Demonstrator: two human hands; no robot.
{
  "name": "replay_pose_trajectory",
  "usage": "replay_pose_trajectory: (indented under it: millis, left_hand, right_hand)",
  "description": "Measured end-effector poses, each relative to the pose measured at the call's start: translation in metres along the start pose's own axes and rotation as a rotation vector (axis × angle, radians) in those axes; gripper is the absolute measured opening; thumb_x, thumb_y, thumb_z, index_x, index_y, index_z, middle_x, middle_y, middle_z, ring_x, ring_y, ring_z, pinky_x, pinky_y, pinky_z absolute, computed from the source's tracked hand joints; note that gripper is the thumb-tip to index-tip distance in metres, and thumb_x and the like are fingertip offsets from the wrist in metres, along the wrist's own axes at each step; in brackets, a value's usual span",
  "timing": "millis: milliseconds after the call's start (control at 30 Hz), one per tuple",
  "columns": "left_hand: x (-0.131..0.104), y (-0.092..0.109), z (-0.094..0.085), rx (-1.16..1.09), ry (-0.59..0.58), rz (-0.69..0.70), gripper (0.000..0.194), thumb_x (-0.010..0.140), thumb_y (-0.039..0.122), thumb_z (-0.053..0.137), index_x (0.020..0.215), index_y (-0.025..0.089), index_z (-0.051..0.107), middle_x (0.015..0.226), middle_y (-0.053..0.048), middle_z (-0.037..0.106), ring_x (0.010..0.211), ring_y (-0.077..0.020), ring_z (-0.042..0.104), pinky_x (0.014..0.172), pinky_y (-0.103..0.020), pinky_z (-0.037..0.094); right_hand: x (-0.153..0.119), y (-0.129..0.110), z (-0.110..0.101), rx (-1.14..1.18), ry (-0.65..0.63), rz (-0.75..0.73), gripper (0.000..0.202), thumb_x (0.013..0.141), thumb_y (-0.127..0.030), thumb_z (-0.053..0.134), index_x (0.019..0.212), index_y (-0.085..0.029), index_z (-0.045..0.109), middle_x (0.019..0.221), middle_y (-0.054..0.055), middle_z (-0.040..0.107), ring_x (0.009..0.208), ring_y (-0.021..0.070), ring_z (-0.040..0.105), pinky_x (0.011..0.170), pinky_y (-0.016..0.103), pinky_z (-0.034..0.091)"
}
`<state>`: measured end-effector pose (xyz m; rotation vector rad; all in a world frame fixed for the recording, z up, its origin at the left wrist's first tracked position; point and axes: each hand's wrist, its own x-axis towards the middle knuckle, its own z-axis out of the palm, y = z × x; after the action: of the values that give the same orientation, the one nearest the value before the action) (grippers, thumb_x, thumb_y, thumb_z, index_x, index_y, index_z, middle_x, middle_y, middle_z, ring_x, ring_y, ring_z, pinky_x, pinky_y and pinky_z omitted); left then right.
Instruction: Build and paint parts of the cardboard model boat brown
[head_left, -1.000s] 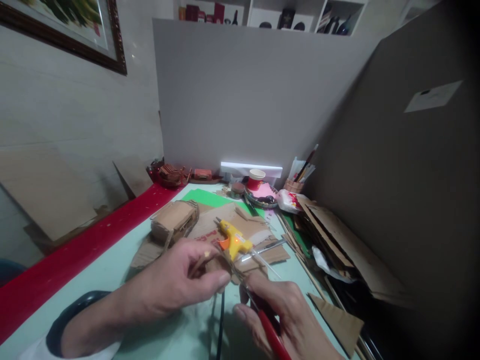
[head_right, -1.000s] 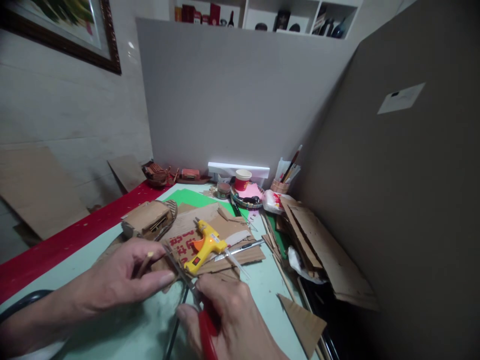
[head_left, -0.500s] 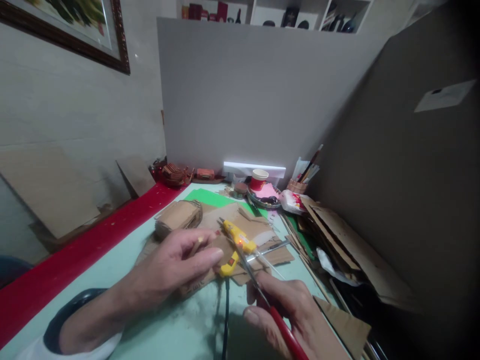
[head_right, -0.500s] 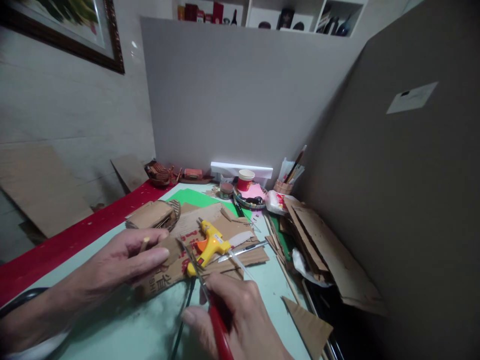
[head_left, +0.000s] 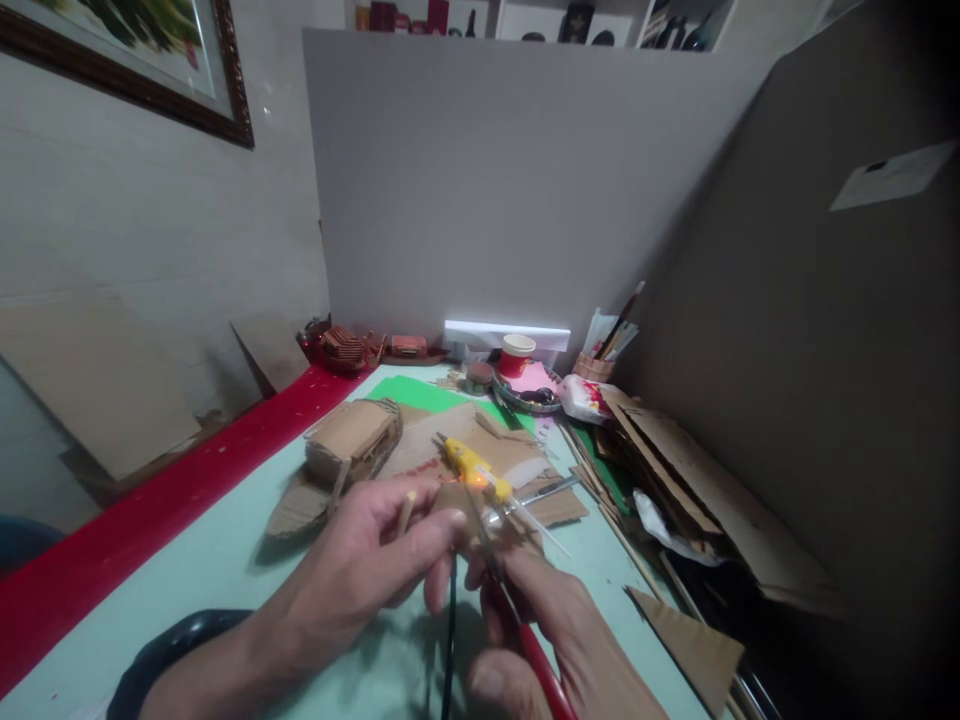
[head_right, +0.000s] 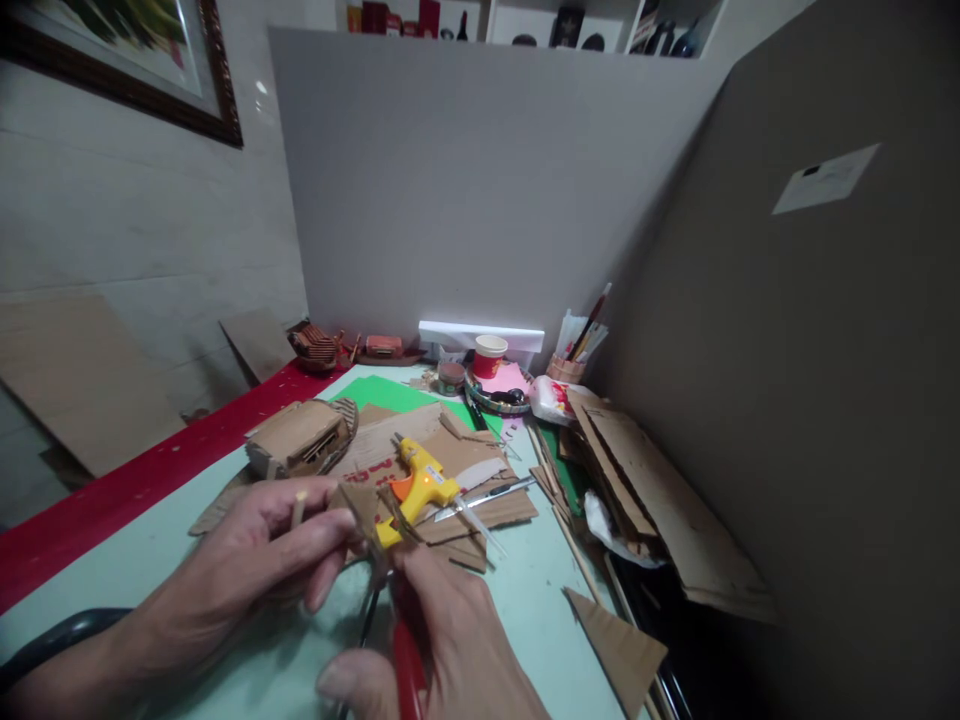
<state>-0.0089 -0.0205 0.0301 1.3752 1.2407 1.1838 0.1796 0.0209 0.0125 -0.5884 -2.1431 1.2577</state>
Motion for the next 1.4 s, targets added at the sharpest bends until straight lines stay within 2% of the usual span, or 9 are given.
replay_pose_trajectory:
  millis: [133,400,600,700,833,1000,1100,1233,1400]
  left_hand:
    - [0.000,-0.001,0.004,-0.038,-0.065,-0.035,0.049,0.094,0.050,0.055,0.061,0.015,0.062,0.053,0.000,0.055,0.044,-0.0062,0.029,0.043,-0.025,0.019]
    - [0.000,-0.010,0.005,-0.371,-0.149,-0.085,0.041,0.096,0.049,0.057,0.077,0.014,0.062,0.068,-0.003,0.069,0.045,-0.0039,0.025,0.044,-0.025,0.012]
    - [-0.003,-0.005,0.004,-0.256,-0.149,-0.116,0.041,0.092,0.053,0.061,0.087,0.013,0.070,0.064,-0.001,0.061,0.048,-0.0057,0.028,0.046,-0.026,0.013]
    - [-0.003,-0.005,0.005,-0.228,-0.104,-0.118,0.041,0.089,0.053,0.064,0.082,0.013,0.070,0.057,0.003,0.049,0.049,-0.0066,0.027,0.045,-0.025,0.014]
    - [0.000,-0.009,0.005,-0.264,-0.064,-0.115,0.042,0.088,0.049,0.067,0.065,0.015,0.058,0.051,0.006,0.039,0.043,-0.0040,0.021,0.041,-0.023,0.010]
    - [0.001,-0.013,0.004,-0.266,-0.078,-0.108,0.048,0.090,0.051,0.065,0.060,0.014,0.059,0.048,0.006,0.037,0.041,-0.0022,0.020,0.039,-0.021,0.010]
    - [0.002,-0.013,0.003,-0.282,-0.094,-0.123,0.045,0.090,0.048,0.065,0.063,0.013,0.060,0.050,0.004,0.044,0.041,-0.0015,0.022,0.039,-0.020,0.011]
    - [0.003,-0.015,0.003,-0.304,-0.141,-0.145,0.043,0.091,0.048,0.064,0.067,0.013,0.060,0.054,0.002,0.050,0.040,-0.0005,0.021,0.040,-0.020,0.012]
    - [0.001,-0.015,0.000,-0.297,-0.144,-0.161,0.038,0.091,0.045,0.064,0.071,0.013,0.061,0.050,0.005,0.046,0.040,-0.0016,0.020,0.040,-0.021,0.010]
  right_hand:
    - [-0.003,0.002,0.000,0.022,0.008,0.018,0.051,0.090,-0.069,0.058,0.099,-0.020,0.067,0.068,-0.004,0.046,0.056,0.0115,0.036,0.052,0.024,0.029]
    - [-0.006,0.002,-0.001,-0.072,0.094,0.089,0.039,0.093,-0.055,0.060,0.099,-0.018,0.067,0.065,-0.006,0.043,0.056,0.0102,0.034,0.052,0.025,0.023]
    - [-0.006,0.001,-0.001,-0.080,0.100,0.048,0.039,0.095,-0.056,0.058,0.094,-0.018,0.063,0.063,-0.007,0.036,0.055,0.0093,0.028,0.050,0.025,0.019]
    - [-0.006,0.006,-0.002,-0.101,0.090,0.044,0.036,0.094,-0.054,0.058,0.094,-0.018,0.062,0.064,-0.007,0.041,0.055,0.0097,0.030,0.051,0.025,0.023]
    - [-0.005,0.008,-0.004,-0.111,0.043,0.021,0.033,0.095,-0.051,0.059,0.089,-0.019,0.062,0.066,-0.006,0.046,0.058,0.0106,0.037,0.055,0.023,0.029]
    - [-0.004,0.004,-0.004,-0.083,-0.005,0.052,0.052,0.093,-0.065,0.056,0.104,-0.016,0.068,0.075,0.002,0.059,0.069,0.0175,0.053,0.067,0.028,0.042]
    - [-0.004,0.004,-0.003,-0.070,-0.009,0.050,0.048,0.093,-0.061,0.057,0.106,-0.017,0.069,0.077,0.003,0.063,0.071,0.0192,0.057,0.070,0.029,0.045]
    - [-0.006,0.008,-0.001,-0.124,-0.012,0.067,0.029,0.095,-0.043,0.056,0.098,-0.017,0.067,0.081,0.002,0.064,0.069,0.0150,0.050,0.066,0.026,0.041]
    - [-0.008,0.012,0.001,-0.178,0.055,0.052,0.023,0.097,-0.034,0.052,0.079,-0.019,0.053,0.067,-0.005,0.045,0.058,0.0102,0.036,0.054,0.023,0.029]
